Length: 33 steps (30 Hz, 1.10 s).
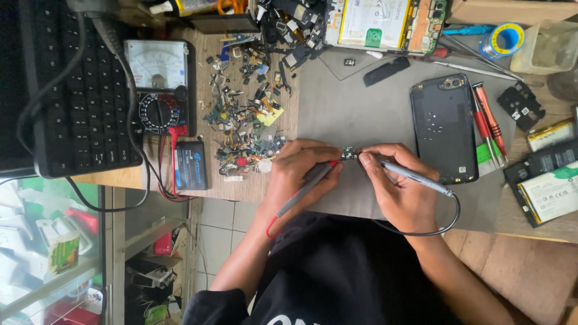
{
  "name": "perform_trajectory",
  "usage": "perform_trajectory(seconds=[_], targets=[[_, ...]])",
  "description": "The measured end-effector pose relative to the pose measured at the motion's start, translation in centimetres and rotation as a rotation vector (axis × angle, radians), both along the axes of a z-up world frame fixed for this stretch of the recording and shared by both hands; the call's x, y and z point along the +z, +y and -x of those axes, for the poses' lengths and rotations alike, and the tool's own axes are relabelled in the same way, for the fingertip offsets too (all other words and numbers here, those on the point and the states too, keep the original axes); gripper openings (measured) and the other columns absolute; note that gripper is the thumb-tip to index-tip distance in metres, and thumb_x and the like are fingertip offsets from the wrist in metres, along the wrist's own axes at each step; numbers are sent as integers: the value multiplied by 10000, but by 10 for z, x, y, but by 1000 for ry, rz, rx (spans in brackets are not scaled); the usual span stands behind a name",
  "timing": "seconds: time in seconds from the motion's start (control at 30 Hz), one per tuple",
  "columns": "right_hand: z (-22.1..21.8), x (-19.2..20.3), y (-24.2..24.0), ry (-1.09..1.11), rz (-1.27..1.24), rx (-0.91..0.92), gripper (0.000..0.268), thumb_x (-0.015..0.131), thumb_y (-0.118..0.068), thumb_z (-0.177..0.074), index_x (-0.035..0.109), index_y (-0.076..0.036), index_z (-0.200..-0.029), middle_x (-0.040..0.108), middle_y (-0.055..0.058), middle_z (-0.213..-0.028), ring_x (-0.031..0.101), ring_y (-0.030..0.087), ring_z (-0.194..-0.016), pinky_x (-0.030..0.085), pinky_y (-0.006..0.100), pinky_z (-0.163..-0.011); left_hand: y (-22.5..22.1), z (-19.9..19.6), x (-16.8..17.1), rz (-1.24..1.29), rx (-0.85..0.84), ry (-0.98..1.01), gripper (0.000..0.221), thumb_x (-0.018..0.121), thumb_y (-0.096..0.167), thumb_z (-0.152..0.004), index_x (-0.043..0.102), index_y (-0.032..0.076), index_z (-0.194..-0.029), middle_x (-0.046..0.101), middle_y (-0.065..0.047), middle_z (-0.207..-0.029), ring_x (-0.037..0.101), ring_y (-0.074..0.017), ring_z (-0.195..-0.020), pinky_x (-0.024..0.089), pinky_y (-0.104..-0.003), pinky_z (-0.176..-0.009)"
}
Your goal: Testing a small electronic circuit board and phone components using a multimeter.
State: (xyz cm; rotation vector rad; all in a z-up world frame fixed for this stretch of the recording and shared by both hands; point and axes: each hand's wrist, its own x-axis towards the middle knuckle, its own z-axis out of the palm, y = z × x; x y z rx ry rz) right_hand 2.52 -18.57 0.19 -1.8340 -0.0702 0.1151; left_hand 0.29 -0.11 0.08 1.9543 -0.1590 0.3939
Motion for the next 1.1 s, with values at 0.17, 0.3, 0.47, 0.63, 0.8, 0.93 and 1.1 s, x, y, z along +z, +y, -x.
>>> perform_trajectory(seconds=[0.17,0.3,0.47,0.63,0.8,0.93,1.1], targets=[[1,0,0,-3,-6,-3,81,740,-31,-994,740,41,-1032,740,171,-876,765,255,-923,636,381,-850,-1,0,-2,-16,5,-16,132,814,93,-836,787,98,-966,799,-50,-922,756,-305,-945,560,-371,-827],[1,0,2,-9,2,2,82,744,-36,-995,741,36,-1033,740,164,-882,758,240,-931,631,377,-846,0,0,-4,-24,19,-39,126,808,88,-838,785,88,-962,796,-65,-916,755,-317,-933,563,-379,-817],[3,8,1,-38,58,61,107,708,-53,-1030,731,45,-1067,743,151,-958,732,215,-914,612,323,-827,4,6,-3,-93,-7,0,143,809,104,-866,758,94,-1000,783,-36,-998,728,-253,-989,532,-362,-882],[5,5,-1,-77,74,98,158,677,-44,-1055,700,102,-1111,738,169,-1020,707,203,-912,607,295,-836,5,10,1,-137,-28,56,200,819,77,-890,746,94,-1075,762,-40,-1101,693,-198,-1059,537,-344,-975],[7,3,-1,-77,101,79,143,685,-35,-1070,699,99,-1121,729,173,-1056,710,221,-945,616,310,-826,5,9,-1,-153,-32,34,153,801,105,-910,730,113,-1045,761,-19,-1089,710,-190,-1053,507,-342,-982],[7,7,0,-25,112,68,145,684,-45,-1076,694,91,-1126,732,165,-1040,712,210,-925,606,303,-823,5,9,-2,-153,-23,37,176,811,103,-905,724,129,-1056,759,-8,-1089,707,-176,-1056,503,-333,-973],[8,3,-3,-71,175,77,150,706,-64,-1096,722,77,-1147,740,150,-1028,699,192,-883,557,276,-777,6,10,-2,-145,-30,79,162,792,137,-912,741,116,-1064,760,-25,-1057,703,-174,-1065,486,-341,-984]])
